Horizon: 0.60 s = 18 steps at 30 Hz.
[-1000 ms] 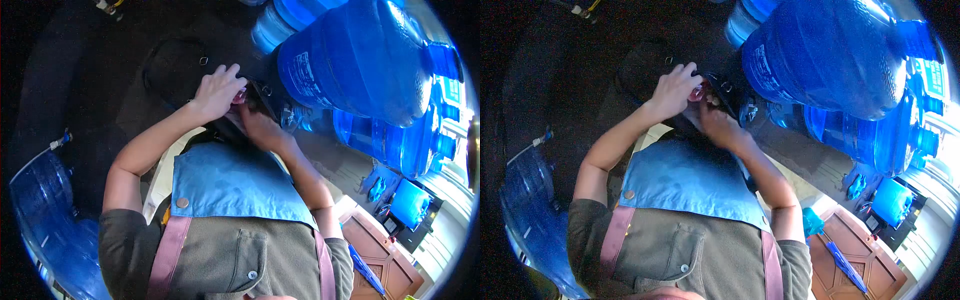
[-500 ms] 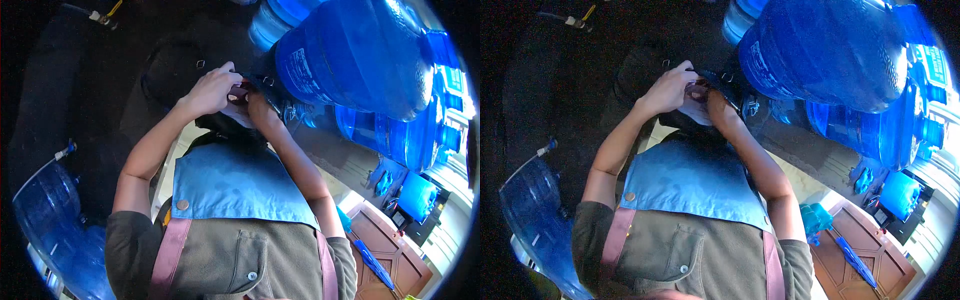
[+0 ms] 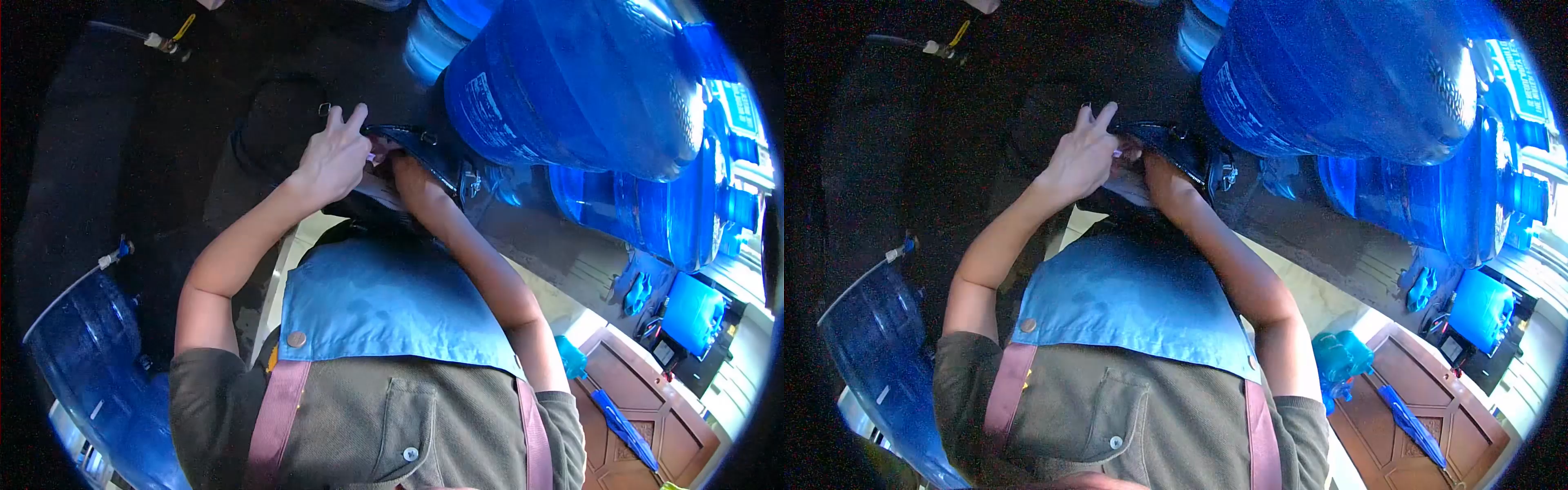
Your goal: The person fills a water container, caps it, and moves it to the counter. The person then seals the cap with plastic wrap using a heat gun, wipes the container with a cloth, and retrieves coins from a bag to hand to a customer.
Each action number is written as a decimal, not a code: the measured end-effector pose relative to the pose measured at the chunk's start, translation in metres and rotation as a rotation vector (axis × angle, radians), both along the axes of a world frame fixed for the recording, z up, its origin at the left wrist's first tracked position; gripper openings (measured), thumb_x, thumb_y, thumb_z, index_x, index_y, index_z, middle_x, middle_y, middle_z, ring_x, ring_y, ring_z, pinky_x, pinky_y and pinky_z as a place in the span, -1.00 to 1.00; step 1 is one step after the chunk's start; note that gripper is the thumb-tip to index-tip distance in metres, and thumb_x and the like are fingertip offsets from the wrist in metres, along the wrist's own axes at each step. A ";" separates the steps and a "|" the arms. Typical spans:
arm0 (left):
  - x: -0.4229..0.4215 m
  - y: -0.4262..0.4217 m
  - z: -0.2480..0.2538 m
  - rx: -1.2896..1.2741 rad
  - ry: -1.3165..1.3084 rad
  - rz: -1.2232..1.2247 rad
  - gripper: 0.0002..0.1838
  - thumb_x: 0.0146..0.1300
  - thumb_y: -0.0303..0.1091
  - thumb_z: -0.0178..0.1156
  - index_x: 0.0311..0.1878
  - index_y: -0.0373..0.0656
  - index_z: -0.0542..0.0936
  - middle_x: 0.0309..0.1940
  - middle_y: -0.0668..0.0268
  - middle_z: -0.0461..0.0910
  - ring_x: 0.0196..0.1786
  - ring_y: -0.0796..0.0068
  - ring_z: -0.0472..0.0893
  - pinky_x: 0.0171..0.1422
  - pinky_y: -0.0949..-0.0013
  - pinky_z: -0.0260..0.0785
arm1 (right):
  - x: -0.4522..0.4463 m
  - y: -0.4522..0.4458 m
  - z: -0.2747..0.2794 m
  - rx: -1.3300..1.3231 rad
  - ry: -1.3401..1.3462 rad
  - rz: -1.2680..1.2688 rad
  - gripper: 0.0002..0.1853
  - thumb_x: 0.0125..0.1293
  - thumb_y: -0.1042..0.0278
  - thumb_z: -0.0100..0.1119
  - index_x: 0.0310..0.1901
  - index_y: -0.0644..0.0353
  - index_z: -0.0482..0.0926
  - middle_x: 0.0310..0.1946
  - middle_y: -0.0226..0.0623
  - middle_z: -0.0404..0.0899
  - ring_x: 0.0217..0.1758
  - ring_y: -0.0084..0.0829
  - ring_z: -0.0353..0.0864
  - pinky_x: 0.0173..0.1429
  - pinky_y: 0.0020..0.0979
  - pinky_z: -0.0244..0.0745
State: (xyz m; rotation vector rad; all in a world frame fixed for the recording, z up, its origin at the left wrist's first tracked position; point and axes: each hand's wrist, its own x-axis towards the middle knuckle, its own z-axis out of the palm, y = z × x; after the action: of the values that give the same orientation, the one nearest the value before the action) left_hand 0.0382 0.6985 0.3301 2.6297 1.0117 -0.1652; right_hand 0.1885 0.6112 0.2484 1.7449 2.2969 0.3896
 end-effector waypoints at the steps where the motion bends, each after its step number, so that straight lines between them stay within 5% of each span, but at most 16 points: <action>1: -0.001 -0.002 -0.005 0.017 -0.037 0.026 -0.84 0.04 -0.47 0.17 -0.30 -0.30 0.63 0.29 -0.09 0.25 0.20 -0.24 0.36 0.00 -0.01 0.53 | -0.002 -0.001 0.006 -0.001 -0.013 -0.009 -0.70 0.16 0.24 0.07 -0.06 0.05 0.59 -0.11 -0.20 0.62 0.02 -0.21 0.60 0.22 -0.12 0.36; 8: -0.005 -0.002 -0.011 -0.105 -0.123 0.101 -0.83 0.01 -0.54 0.11 -0.31 -0.33 0.61 0.14 -0.18 0.44 -0.06 -0.23 0.56 0.06 -0.04 0.48 | 0.008 -0.002 -0.002 0.262 -0.059 0.122 -0.65 0.16 0.21 0.11 -0.01 0.03 0.62 -0.04 -0.15 0.61 0.05 -0.12 0.56 0.26 -0.05 0.32; 11: -0.004 0.007 -0.020 -0.081 -0.232 0.038 -0.80 0.00 -0.57 0.09 -0.27 -0.30 0.61 0.06 -0.19 0.49 -0.09 -0.18 0.58 0.07 -0.01 0.46 | 0.011 0.011 -0.018 -0.076 0.617 -0.011 -0.65 0.14 0.24 0.16 -0.02 0.06 0.64 0.01 -0.11 0.58 0.07 -0.06 0.53 0.32 -0.10 0.27; 14: -0.001 0.002 -0.020 -0.104 -0.266 0.082 -0.78 0.00 -0.58 0.09 -0.26 -0.28 0.62 0.06 -0.16 0.50 -0.05 -0.17 0.57 0.08 -0.02 0.46 | 0.005 0.019 -0.038 -0.041 0.756 0.212 -0.68 0.10 0.32 0.22 -0.07 0.13 0.65 -0.04 -0.08 0.59 0.00 -0.03 0.56 0.28 -0.16 0.33; 17: -0.001 0.004 -0.016 -0.135 -0.204 0.087 -0.73 0.00 -0.58 0.09 -0.20 -0.23 0.63 0.06 -0.10 0.52 -0.01 -0.16 0.56 0.10 -0.03 0.44 | 0.013 0.022 -0.010 -0.118 0.771 0.220 -0.64 0.01 0.44 0.27 -0.07 0.13 0.64 -0.09 -0.09 0.62 -0.06 -0.12 0.61 0.19 -0.20 0.43; 18: -0.002 0.004 -0.015 -0.136 -0.205 0.069 -0.71 0.02 -0.56 0.10 -0.16 -0.21 0.63 0.07 -0.08 0.52 0.03 -0.14 0.55 0.12 -0.02 0.42 | 0.018 0.023 -0.008 -0.273 0.944 0.052 -0.64 0.02 0.45 0.28 -0.07 0.14 0.63 -0.09 -0.11 0.61 -0.06 -0.15 0.61 0.16 -0.22 0.45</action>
State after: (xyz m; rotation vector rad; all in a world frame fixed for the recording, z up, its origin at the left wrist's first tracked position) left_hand 0.0357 0.7028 0.3154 2.4275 0.9829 0.0500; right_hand 0.2061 0.6346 0.2407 1.9594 2.7596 -0.8987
